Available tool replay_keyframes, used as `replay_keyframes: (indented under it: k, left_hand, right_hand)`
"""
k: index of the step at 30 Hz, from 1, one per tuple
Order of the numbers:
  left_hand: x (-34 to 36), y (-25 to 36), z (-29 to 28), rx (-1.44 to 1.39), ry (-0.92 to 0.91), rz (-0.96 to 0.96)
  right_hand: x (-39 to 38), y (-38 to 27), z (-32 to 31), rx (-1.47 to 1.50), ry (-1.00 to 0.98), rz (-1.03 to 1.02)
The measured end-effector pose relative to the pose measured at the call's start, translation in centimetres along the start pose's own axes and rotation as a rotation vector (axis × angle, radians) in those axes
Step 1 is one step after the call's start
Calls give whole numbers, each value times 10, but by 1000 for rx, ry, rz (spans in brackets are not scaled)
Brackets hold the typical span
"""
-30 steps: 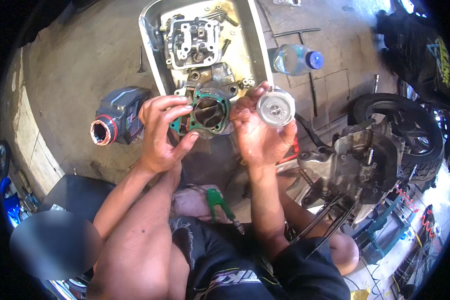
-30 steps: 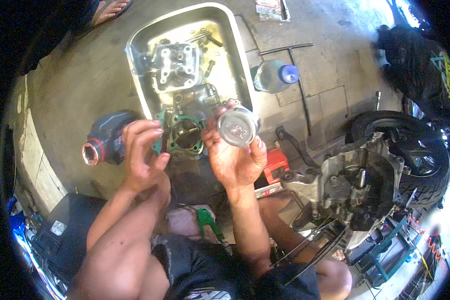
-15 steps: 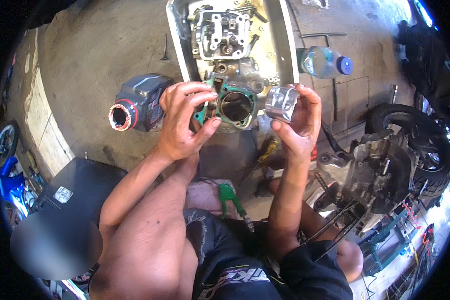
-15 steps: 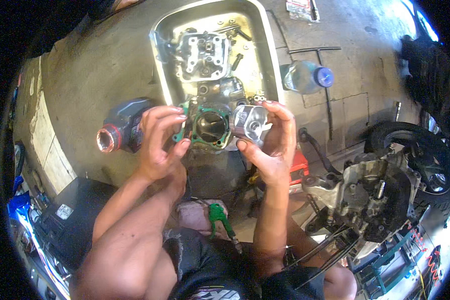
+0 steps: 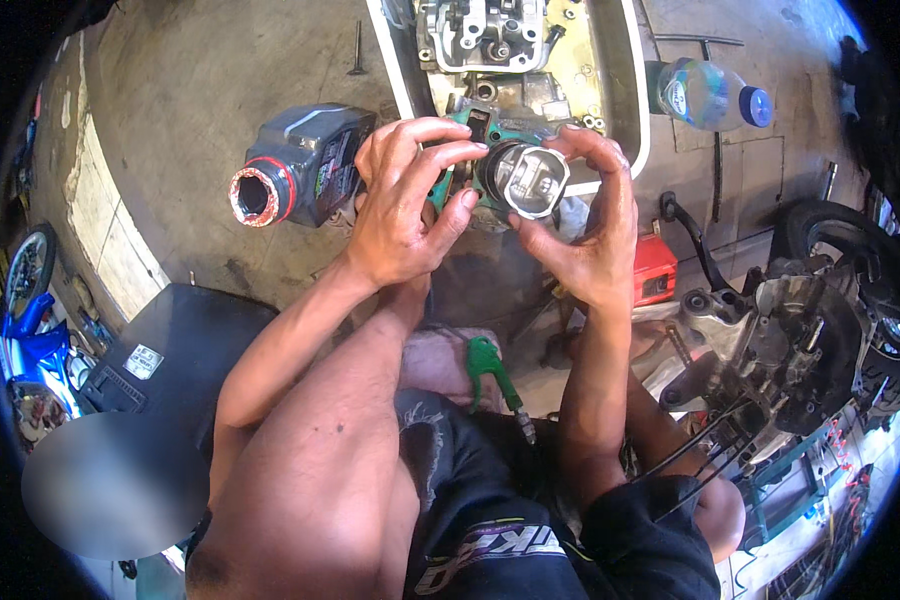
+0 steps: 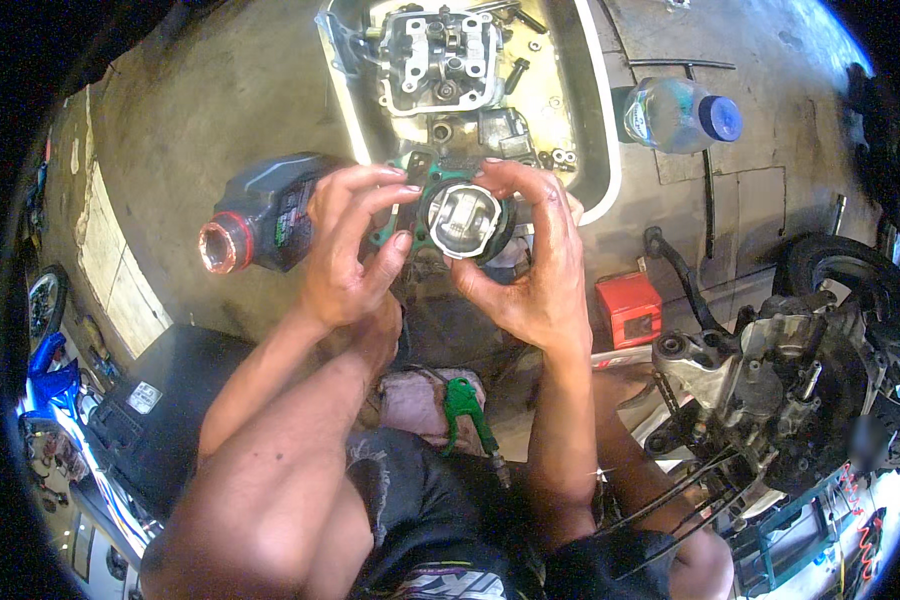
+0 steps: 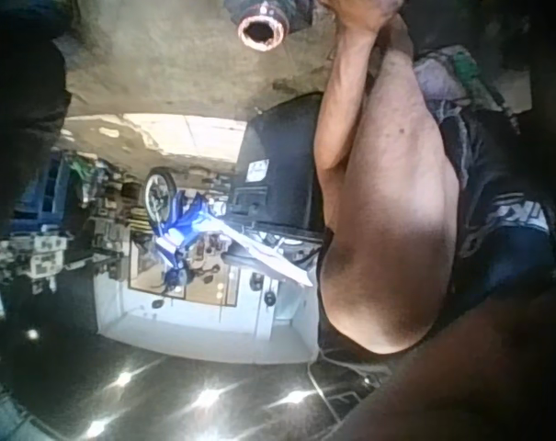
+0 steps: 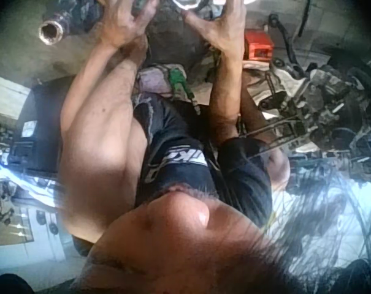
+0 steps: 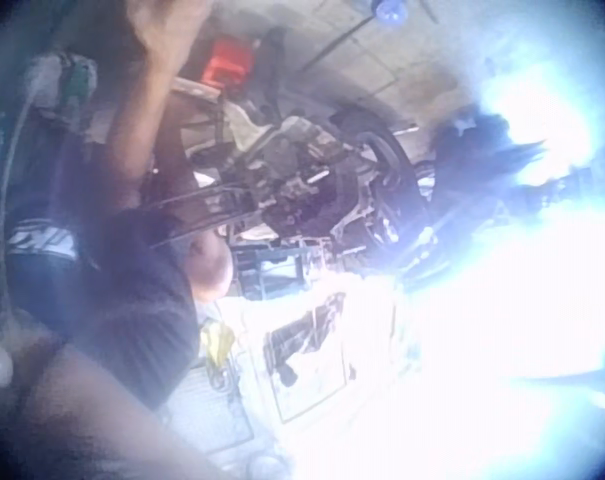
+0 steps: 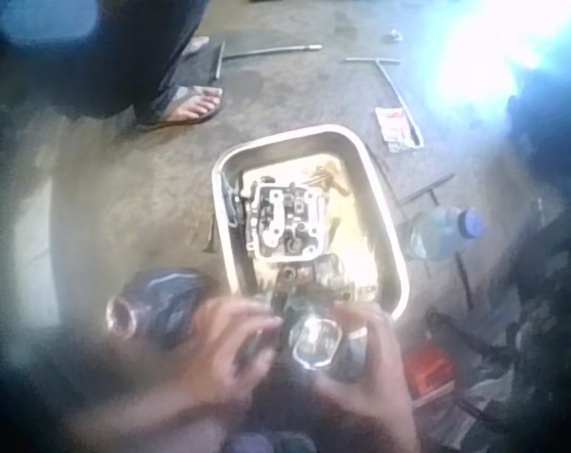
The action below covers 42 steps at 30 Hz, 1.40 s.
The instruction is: The person cleans and reassembles motorcycle engine components including a piston and cylinder block, using oil from a bottle to lubricate the parts before fitting them together by hand while sitting on the floor.
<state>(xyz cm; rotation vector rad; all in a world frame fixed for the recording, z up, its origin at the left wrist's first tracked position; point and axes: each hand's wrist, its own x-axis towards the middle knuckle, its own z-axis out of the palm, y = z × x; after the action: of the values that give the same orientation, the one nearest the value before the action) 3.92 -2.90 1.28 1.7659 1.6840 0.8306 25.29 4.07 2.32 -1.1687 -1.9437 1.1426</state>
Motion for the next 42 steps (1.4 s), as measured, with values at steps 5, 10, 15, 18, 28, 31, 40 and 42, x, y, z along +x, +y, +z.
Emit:
replay_keyframes:
  k: [5, 10, 15, 18, 28, 31, 40, 42]
  left_hand:
    - [-1, 1, 0, 5, -6, -1]
    - [-1, 0, 2, 8, -1, 20]
    - [-2, -2, 3, 14, 9, 21]
    - [-3, -3, 3, 16, 20, 24]
    - [-2, -3, 5, 17, 12, 36]
    - [-3, -4, 5, 22, 14, 36]
    - [-2, -5, 7, 16, 14, 34]
    - [-2, -4, 6, 20, 8, 28]
  right_hand:
    - [1, -1, 3, 20, -14, 14]
    - [2, -1, 3, 24, -24, 11]
    - [3, -2, 4, 17, -40, 8]
    - [4, -4, 5, 27, -28, 2]
    - [4, 1, 4, 22, -34, -31]
    - [4, 0, 4, 8, -33, -38]
    - [2, 5, 2, -10, -54, -10]
    - [2, 6, 2, -25, -51, -18]
